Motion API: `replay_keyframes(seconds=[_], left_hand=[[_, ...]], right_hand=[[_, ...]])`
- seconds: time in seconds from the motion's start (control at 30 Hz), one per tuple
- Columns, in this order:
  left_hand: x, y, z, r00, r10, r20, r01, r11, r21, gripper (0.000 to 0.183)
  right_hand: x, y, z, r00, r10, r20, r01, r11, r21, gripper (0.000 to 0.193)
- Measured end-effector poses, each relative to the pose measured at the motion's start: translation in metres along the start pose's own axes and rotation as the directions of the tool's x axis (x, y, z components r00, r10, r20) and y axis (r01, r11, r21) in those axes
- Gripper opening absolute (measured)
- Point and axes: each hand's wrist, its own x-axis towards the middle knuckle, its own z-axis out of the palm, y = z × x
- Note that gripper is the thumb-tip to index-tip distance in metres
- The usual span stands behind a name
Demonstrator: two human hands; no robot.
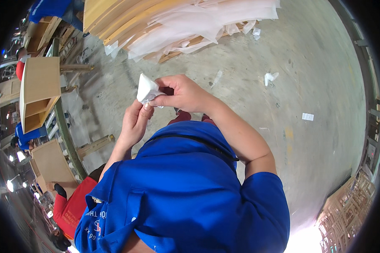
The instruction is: The person wipes the surface of large yellow wooden panels with a white cloth. They move along a conveyor line, wiping multiple panels one at a time, then stack the finished panels on a nearby pile.
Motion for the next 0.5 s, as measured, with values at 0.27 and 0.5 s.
replay_keyframes(seconds=[0.27, 0.5], left_hand=[[0.004, 0.005, 0.008, 1.000, -0.017, 0.004, 0.017, 0.992, -0.128, 0.016], [0.014, -0.004, 0.014, 0.986, 0.157, 0.061, -0.150, 0.983, -0.102, 0.019]], right_hand=[[-0.003, 0.005, -0.004, 0.995, 0.067, -0.076, -0.073, 0.994, -0.078, 0.031], [-0.016, 0.022, -0.012, 0.960, 0.092, -0.266, -0.119, 0.989, -0.087, 0.025]])
